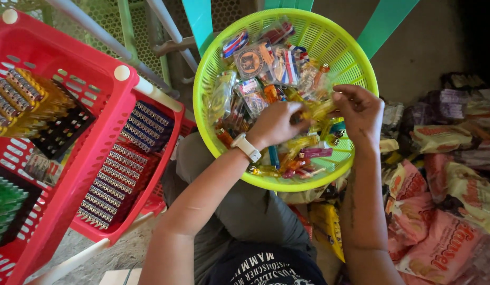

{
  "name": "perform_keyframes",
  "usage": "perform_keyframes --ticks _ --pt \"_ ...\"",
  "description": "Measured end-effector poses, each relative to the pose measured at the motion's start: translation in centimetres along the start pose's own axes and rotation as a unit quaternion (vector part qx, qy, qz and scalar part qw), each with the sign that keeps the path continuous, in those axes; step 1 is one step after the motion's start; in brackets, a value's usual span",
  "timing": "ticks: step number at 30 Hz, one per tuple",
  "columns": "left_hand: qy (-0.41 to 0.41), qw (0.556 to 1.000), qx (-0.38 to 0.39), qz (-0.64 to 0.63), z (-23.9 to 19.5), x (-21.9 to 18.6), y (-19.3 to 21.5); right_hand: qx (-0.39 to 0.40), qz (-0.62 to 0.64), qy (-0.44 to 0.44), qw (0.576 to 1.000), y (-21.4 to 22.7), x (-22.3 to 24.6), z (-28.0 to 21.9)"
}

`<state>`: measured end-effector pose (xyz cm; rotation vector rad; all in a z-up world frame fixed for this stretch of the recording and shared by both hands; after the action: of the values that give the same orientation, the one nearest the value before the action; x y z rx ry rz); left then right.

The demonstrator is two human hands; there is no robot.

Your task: Sorting various small retail items like lighters and candies from a basket into a crate for organization.

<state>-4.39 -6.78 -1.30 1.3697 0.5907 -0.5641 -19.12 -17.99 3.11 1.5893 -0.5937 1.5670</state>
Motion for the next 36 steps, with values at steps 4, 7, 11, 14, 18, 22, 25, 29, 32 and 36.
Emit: perform_keyframes --ticks 4,7,11,14,18,22,25,29,32,36 --pt "0.021 0.98 -0.111 -0.163 0.6 1.4 0.6 -0.009 0.06 -0.033 0.998 0.3 -0.1 -0.2" --pt "0.047 0.951 -0.174 -0.252 0.6 2.4 1.7 0.031 0.039 -0.051 0.997 -0.2 -0.1 -0.3" --pt "0.048 0.926 -0.242 -0.288 0.1 1.5 4.4 0.142 0.069 -0.054 0.986 -1.4 -0.2 -0.3" --pt "0.031 0.926 -0.255 -0.278 -0.5 -0.3 7.1 0.184 0.099 -0.065 0.976 -2.7 0.9 0.0" --pt "0.0 0.925 -0.287 -0.25 -1.9 -0.9 11.0 0.213 0.127 -0.04 0.968 -5.9 2.9 1.1" --pt "-0.02 0.93 -0.305 -0.205 -4.8 -0.9 16.9 0.245 0.145 0.028 0.958 -11.1 6.1 2.8" --pt "-0.026 0.931 -0.334 -0.146 -8.4 -0.6 22.1 0.274 0.129 0.073 0.95 -16.2 9.7 3.1" --pt "-0.022 0.936 -0.337 -0.099 -14.3 1.1 28.2 0.307 0.067 0.128 0.941 -23.8 14.9 2.5" --pt "-0.027 0.937 -0.335 -0.099 -19.2 2.8 32.2 0.361 0.076 0.175 0.913 -29.2 17.9 1.1" --pt "0.003 0.929 -0.359 -0.087 -25.5 6.4 35.4 0.405 0.07 0.247 0.878 -36.2 21.0 -0.8"
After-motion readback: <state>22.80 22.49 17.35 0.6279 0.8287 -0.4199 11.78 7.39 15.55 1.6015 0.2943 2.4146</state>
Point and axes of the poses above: each hand's wrist, its own z-axis towards the middle knuckle, its own y-axis out of the back of the hand, x = y × z, the point moved 5 cm from there along z, towards the middle knuckle, and after that the axes turned 3 degrees about z, right-handed, at the moved point
